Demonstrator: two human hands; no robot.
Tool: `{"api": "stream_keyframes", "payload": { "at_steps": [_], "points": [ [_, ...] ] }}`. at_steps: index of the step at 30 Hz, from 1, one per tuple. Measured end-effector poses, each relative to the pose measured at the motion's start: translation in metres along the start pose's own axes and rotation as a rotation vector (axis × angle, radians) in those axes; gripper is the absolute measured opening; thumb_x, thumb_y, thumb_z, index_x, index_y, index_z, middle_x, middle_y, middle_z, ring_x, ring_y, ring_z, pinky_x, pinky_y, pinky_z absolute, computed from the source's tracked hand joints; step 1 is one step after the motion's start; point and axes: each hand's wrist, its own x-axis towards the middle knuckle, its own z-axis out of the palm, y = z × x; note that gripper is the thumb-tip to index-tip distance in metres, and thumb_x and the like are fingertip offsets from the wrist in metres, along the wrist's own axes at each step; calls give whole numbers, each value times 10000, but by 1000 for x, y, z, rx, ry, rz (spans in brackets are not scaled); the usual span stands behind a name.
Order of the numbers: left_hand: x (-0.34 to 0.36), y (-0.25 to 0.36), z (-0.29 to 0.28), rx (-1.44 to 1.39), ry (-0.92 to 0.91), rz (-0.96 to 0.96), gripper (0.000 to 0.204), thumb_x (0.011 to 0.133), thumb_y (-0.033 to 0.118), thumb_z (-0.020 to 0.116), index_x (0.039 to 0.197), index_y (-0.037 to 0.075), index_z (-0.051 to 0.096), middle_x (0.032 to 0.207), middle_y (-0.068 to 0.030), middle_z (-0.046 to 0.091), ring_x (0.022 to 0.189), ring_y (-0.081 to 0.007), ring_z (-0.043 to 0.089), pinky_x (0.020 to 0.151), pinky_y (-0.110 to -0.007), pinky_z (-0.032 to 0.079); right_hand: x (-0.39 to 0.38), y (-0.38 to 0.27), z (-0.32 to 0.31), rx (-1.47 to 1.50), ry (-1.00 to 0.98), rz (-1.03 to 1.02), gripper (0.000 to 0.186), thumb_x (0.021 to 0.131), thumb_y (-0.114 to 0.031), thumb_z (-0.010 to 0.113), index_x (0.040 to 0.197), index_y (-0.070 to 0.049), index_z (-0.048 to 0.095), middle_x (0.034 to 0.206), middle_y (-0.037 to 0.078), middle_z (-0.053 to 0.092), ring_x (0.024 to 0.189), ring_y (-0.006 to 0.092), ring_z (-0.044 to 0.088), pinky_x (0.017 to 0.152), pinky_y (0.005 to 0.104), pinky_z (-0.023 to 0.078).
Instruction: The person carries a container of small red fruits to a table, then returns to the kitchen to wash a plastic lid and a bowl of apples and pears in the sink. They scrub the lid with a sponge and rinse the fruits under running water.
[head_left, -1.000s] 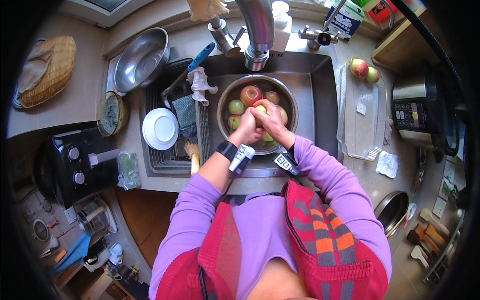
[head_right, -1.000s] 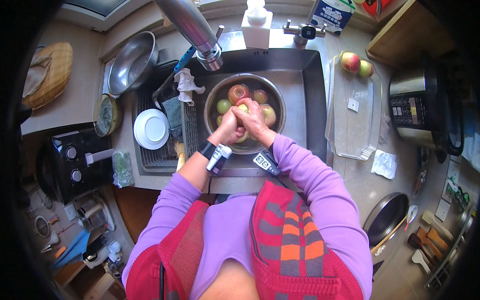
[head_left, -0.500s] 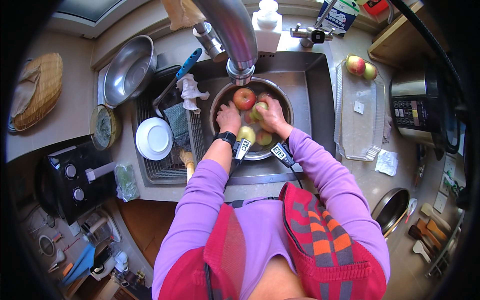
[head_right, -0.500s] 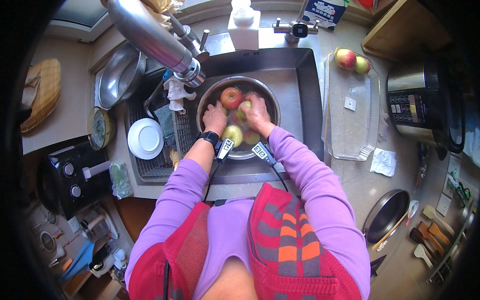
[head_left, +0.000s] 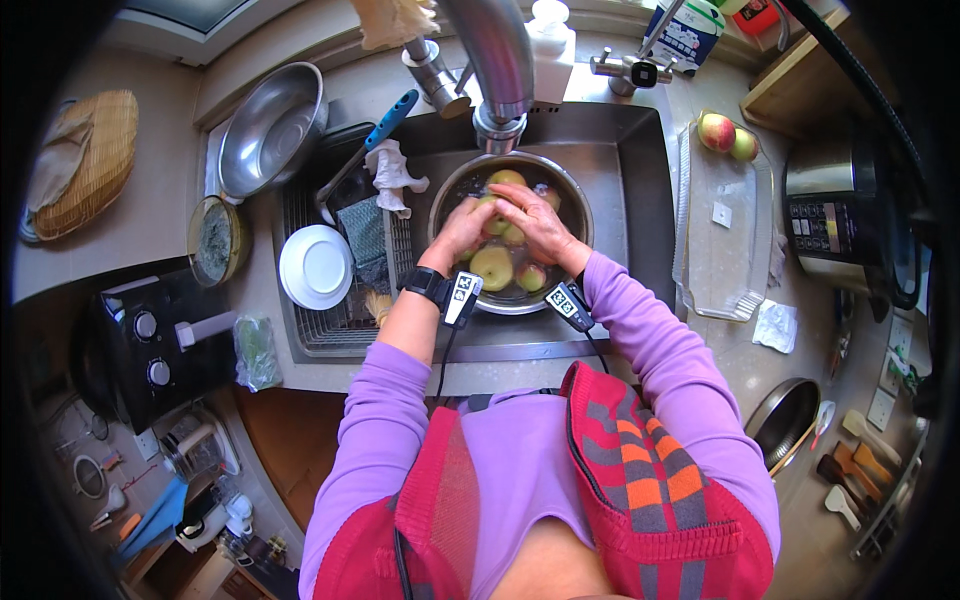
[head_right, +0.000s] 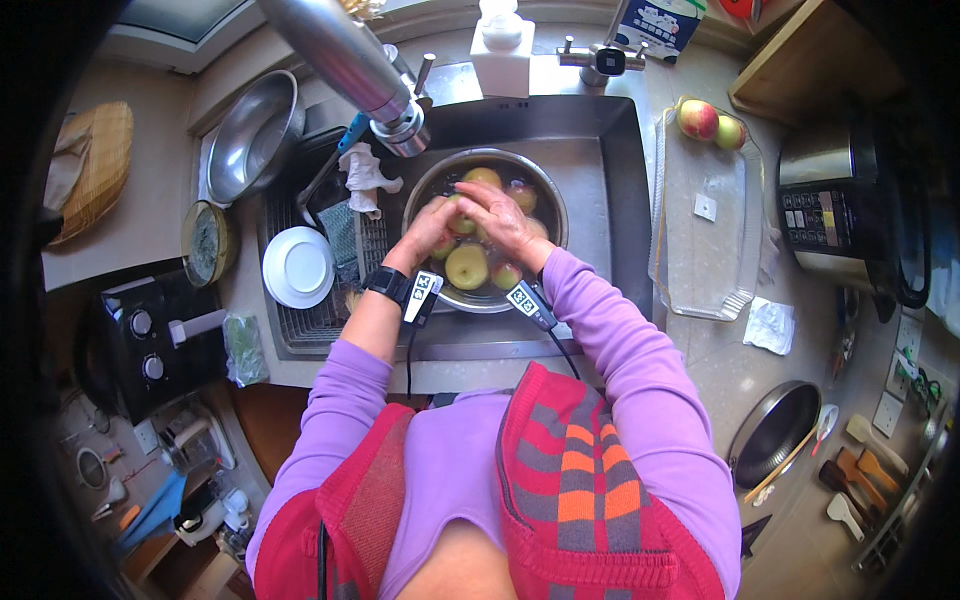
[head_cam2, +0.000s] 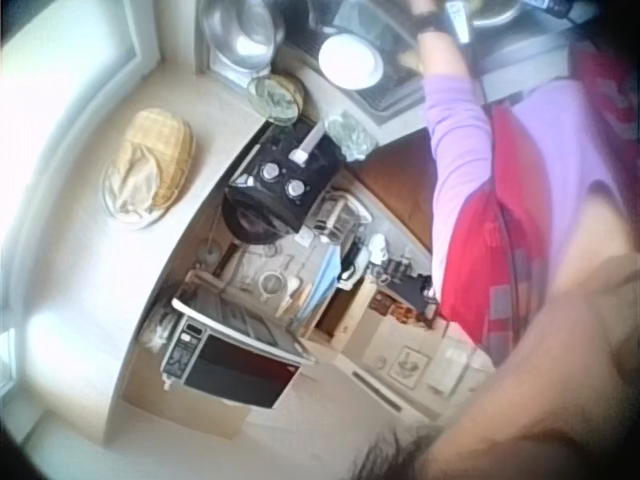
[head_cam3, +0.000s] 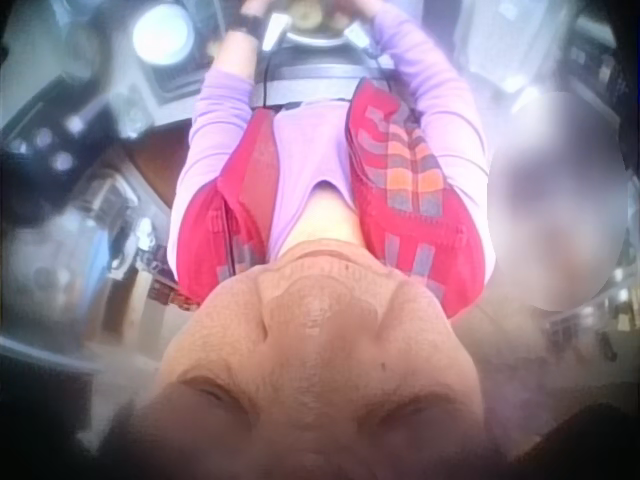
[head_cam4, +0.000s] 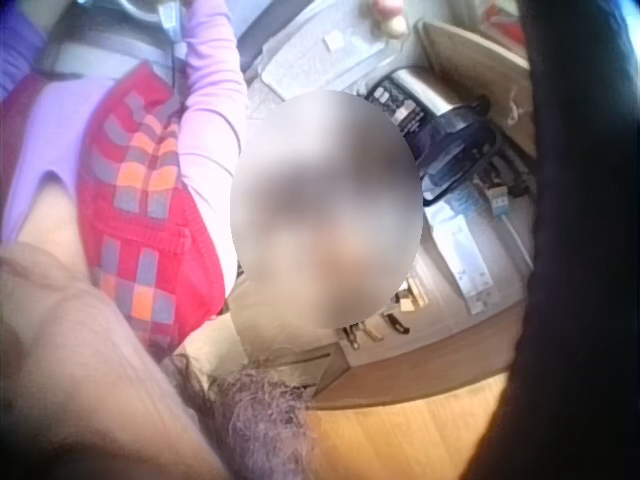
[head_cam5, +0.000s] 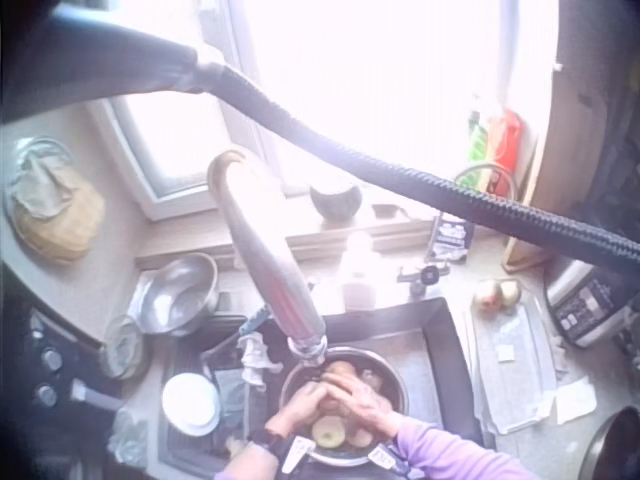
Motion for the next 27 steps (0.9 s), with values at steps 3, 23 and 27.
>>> {"api": "stream_keyframes", "payload": {
  "at_steps": [3, 23, 27],
  "points": [
    [-5, 4, 21, -608, -353, -142, 625, 859, 630, 242, 944, 76, 518, 657, -77, 548, 413, -51, 387, 332, -155, 246, 0, -11, 0, 149, -54, 235, 343, 849, -311, 509, 957, -4, 618, 929, 165, 621, 869, 255, 594, 774, 329, 439],
    [-42, 47, 52, -607, -97, -154, 522, 882, 500, 361, 939, 15, 545, 683, -162, 577, 353, -153, 481, 299, -236, 370, -9, -27, -5, 382, 62, 471, 307, 864, -266, 525, 882, 28, 613, 832, 94, 630, 707, 175, 571, 674, 301, 448],
    [-43, 47, 51, -537, -18, -157, 506, 910, 474, 309, 806, 41, 550, 577, -102, 545, 329, -131, 446, 294, -227, 353, -10, -21, 1, 585, 262, 581, 300, 839, -264, 551, 834, 26, 626, 767, 84, 623, 714, 143, 564, 663, 292, 440]
  ]
}}
